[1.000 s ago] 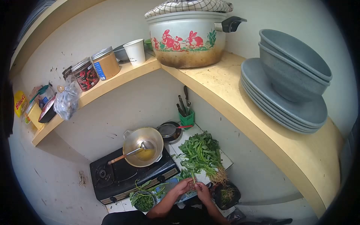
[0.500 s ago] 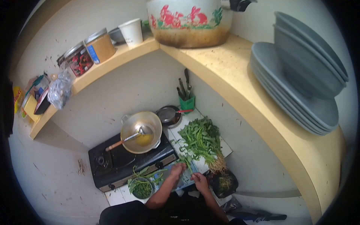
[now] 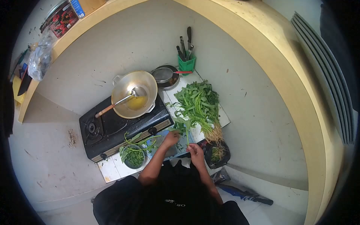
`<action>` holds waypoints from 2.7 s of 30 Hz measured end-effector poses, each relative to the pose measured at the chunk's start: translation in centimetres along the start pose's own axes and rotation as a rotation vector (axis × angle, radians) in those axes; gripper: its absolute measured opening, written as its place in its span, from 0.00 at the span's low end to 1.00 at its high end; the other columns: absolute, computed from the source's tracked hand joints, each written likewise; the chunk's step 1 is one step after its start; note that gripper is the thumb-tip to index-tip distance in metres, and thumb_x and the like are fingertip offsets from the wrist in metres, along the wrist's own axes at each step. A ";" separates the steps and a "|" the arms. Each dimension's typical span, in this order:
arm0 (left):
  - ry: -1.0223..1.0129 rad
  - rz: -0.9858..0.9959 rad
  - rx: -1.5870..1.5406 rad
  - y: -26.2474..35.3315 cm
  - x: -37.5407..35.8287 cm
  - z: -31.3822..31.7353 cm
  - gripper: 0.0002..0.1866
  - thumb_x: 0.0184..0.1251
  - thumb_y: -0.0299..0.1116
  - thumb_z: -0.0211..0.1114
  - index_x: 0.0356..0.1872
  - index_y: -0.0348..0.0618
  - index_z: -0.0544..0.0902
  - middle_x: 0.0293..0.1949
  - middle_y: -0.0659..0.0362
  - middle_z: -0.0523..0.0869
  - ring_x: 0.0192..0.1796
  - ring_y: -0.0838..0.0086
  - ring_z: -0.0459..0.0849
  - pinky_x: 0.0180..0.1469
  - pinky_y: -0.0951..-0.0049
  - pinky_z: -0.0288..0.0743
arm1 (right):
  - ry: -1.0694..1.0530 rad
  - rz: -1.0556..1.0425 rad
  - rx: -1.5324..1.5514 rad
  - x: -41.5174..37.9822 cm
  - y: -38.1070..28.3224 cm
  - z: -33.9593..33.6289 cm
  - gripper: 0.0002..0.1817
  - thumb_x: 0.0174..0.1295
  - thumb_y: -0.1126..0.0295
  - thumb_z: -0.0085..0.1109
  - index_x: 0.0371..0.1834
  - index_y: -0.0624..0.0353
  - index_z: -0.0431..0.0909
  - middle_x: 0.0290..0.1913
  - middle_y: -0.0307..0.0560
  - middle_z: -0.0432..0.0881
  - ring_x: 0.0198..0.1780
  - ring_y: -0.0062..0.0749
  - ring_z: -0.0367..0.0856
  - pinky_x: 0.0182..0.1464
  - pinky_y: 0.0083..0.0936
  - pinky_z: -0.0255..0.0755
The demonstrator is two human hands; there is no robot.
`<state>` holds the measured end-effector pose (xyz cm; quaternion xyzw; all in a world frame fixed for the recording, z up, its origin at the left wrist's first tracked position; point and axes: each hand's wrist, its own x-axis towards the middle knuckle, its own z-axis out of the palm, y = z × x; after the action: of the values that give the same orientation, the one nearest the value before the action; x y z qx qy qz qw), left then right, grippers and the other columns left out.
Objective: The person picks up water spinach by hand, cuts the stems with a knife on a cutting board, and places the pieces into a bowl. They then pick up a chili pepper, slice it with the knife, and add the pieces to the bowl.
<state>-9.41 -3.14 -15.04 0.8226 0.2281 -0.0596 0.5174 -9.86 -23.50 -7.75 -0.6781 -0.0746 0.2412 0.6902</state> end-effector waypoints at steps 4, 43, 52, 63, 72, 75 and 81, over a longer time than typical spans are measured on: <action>-0.237 -0.069 -0.521 5.6 -3.8 -1.7 0.17 0.69 0.39 0.62 0.49 0.36 0.84 0.42 0.63 0.86 0.45 0.76 0.81 0.46 0.72 0.74 | -0.014 0.000 -0.002 0.3 0.9 -0.4 0.07 0.71 0.74 0.55 0.48 0.66 0.75 0.38 0.42 0.82 0.40 0.23 0.81 0.47 0.21 0.75; 0.035 -0.025 -0.516 6.2 -0.9 -5.6 0.23 0.79 0.44 0.53 0.45 0.29 0.84 0.36 0.54 0.88 0.35 0.74 0.83 0.43 0.72 0.78 | 0.105 -0.024 -0.185 0.7 0.1 0.4 0.11 0.72 0.68 0.56 0.44 0.67 0.81 0.31 0.42 0.83 0.34 0.22 0.82 0.41 0.19 0.75; -0.108 -0.271 -0.285 -0.2 0.6 0.7 0.23 0.70 0.47 0.65 0.24 0.34 0.86 0.20 0.59 0.83 0.23 0.76 0.79 0.27 0.73 0.75 | 0.123 -0.037 -0.144 0.7 -0.8 0.1 0.10 0.72 0.69 0.57 0.43 0.67 0.81 0.30 0.40 0.82 0.34 0.20 0.81 0.40 0.18 0.73; -0.229 -0.012 -0.606 9.7 -3.7 -4.2 0.17 0.71 0.45 0.65 0.43 0.39 0.86 0.32 0.63 0.87 0.36 0.82 0.81 0.40 0.77 0.72 | 0.107 -0.094 -0.232 0.9 0.2 0.5 0.10 0.70 0.70 0.59 0.43 0.67 0.80 0.31 0.42 0.84 0.34 0.21 0.83 0.38 0.19 0.75; 0.076 0.023 -0.564 8.1 -2.5 -5.1 0.15 0.72 0.41 0.64 0.32 0.39 0.87 0.25 0.65 0.84 0.28 0.86 0.74 0.32 0.81 0.64 | 0.036 -0.143 -0.271 1.2 -1.9 0.8 0.09 0.68 0.70 0.61 0.42 0.67 0.82 0.31 0.44 0.85 0.35 0.24 0.85 0.39 0.21 0.76; 0.174 0.002 -0.565 8.2 -2.1 -4.4 0.15 0.72 0.42 0.65 0.33 0.39 0.88 0.26 0.64 0.85 0.28 0.85 0.76 0.33 0.81 0.65 | 0.050 -0.117 -0.306 1.1 -3.4 1.8 0.09 0.68 0.71 0.61 0.41 0.68 0.82 0.32 0.46 0.85 0.35 0.25 0.86 0.39 0.22 0.76; 0.425 0.022 -0.709 7.4 -1.2 -5.2 0.15 0.72 0.42 0.65 0.35 0.39 0.88 0.29 0.63 0.87 0.30 0.85 0.78 0.34 0.82 0.68 | 0.038 -0.201 -0.336 1.0 -2.7 1.1 0.09 0.68 0.71 0.59 0.41 0.69 0.81 0.33 0.49 0.85 0.34 0.29 0.87 0.38 0.24 0.77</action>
<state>-7.94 -1.59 -6.19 0.5898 0.3274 0.1997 0.7107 -8.80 -22.02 -5.28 -0.7774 -0.1682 0.1425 0.5891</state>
